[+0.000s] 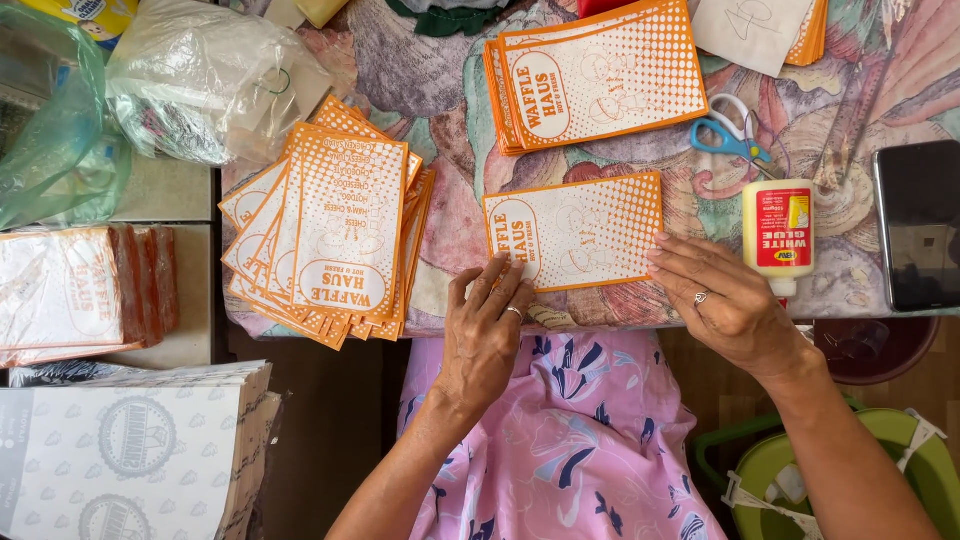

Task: Applying glue to paper bags and folding them to complete the packaging.

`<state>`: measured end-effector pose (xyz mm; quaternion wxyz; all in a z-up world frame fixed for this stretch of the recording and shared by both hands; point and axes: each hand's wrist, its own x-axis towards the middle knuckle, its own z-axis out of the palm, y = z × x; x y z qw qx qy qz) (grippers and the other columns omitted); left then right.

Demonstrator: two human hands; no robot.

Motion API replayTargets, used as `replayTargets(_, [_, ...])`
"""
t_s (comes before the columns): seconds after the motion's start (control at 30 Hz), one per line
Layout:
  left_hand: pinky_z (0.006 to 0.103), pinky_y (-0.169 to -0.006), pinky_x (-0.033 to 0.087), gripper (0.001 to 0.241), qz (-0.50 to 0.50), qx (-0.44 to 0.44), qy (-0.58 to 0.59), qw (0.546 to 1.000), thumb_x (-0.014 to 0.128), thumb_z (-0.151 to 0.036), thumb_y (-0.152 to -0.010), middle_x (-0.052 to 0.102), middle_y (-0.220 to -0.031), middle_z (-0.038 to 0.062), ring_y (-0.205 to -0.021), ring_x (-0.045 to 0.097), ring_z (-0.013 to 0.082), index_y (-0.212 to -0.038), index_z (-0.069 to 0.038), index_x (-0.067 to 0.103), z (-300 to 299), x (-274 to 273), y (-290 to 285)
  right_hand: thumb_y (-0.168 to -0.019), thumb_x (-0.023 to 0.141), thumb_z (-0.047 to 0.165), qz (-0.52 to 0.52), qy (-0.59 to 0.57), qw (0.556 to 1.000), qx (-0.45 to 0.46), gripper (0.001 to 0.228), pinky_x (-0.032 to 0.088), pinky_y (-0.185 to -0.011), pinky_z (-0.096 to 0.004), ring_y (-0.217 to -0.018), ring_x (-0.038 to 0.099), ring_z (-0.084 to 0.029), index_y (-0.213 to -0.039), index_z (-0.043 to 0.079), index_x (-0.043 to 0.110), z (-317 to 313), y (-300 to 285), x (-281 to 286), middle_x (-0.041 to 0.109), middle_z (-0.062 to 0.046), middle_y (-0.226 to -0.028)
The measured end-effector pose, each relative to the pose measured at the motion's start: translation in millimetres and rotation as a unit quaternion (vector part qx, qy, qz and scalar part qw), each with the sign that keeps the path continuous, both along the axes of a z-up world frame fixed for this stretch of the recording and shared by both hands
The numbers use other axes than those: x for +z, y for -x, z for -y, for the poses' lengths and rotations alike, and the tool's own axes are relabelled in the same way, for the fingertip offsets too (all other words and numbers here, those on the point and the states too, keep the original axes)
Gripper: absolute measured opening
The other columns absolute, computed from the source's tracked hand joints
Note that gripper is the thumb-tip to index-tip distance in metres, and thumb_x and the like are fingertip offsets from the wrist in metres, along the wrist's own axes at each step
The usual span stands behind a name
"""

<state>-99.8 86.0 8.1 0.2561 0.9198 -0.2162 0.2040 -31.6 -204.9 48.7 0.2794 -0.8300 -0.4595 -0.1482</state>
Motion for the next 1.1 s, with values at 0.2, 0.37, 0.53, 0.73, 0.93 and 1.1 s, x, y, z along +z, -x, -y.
replayTargets(0.2, [0.0528, -0.100, 0.046, 0.021, -0.006, -0.003, 0.008, 1.000, 0.054, 0.003, -0.100, 0.067, -0.133, 0.020, -0.130, 0.060, 0.0408, -0.114, 0.001, 0.069, -3, -2, 0, -0.090, 0.070, -0.018, 0.003, 0.006, 1.000, 0.008, 0.022, 0.057, -0.109, -0.052, -0.120, 0.068, -0.042, -0.111, -0.010, 0.072, -1, -1, 3, 0.070, -0.023, -0.123])
replayTargets(0.37, [0.0501, -0.098, 0.051, 0.016, 0.009, -0.014, 0.029, 0.999, 0.059, 0.000, -0.101, 0.068, -0.129, 0.020, -0.128, 0.062, 0.0403, -0.111, 0.002, 0.071, -5, 5, -3, -0.088, 0.075, -0.016, 0.004, 0.007, 1.000, 0.004, 0.022, 0.057, -0.108, -0.052, -0.119, 0.069, -0.042, -0.109, -0.009, 0.073, 0, -1, 1, 0.071, -0.024, -0.122])
replayTargets(0.53, [0.0470, -0.101, 0.052, 0.016, -0.045, -0.011, 0.168, 0.985, 0.065, 0.002, -0.099, 0.071, -0.127, 0.017, -0.126, 0.065, 0.0367, -0.113, 0.003, 0.071, -11, 9, -3, -0.089, 0.073, -0.016, 0.002, 0.010, 1.000, 0.001, 0.021, 0.057, -0.108, -0.051, -0.118, 0.070, -0.041, -0.109, -0.010, 0.073, -2, -2, 4, 0.072, -0.022, -0.121])
replayTargets(0.73, [0.0419, -0.116, 0.050, 0.049, -0.172, -0.040, 0.256, 0.950, 0.040, 0.021, -0.081, 0.069, -0.130, 0.016, -0.132, 0.060, 0.0341, -0.118, 0.007, 0.070, -25, 17, -7, -0.088, 0.075, -0.016, -0.010, 0.009, 1.000, -0.001, 0.021, 0.057, -0.108, -0.050, -0.118, 0.070, -0.040, -0.108, -0.009, 0.074, 0, -2, 1, 0.072, -0.022, -0.120])
replayTargets(0.93, [0.0437, -0.117, 0.050, 0.046, -0.160, -0.061, 0.248, 0.954, 0.040, 0.023, -0.086, 0.068, -0.132, 0.017, -0.133, 0.060, 0.0361, -0.118, 0.008, 0.069, -25, 23, -7, -0.086, 0.077, -0.017, -0.012, 0.004, 1.000, -0.004, 0.021, 0.058, -0.106, -0.049, -0.116, 0.071, -0.039, -0.105, -0.009, 0.075, -1, -3, 4, 0.073, -0.022, -0.117])
replayTargets(1.1, [0.0396, -0.108, 0.055, 0.016, -0.123, -0.018, 0.252, 0.960, 0.067, 0.000, -0.098, 0.073, -0.121, 0.016, -0.124, 0.066, 0.0328, -0.111, 0.006, 0.074, -17, 28, -9, -0.092, 0.065, -0.020, -0.078, 0.000, 0.997, -0.008, 0.022, 0.058, -0.103, -0.045, -0.112, 0.070, -0.038, -0.105, -0.006, 0.074, 3, -9, 4, 0.072, -0.019, -0.115])
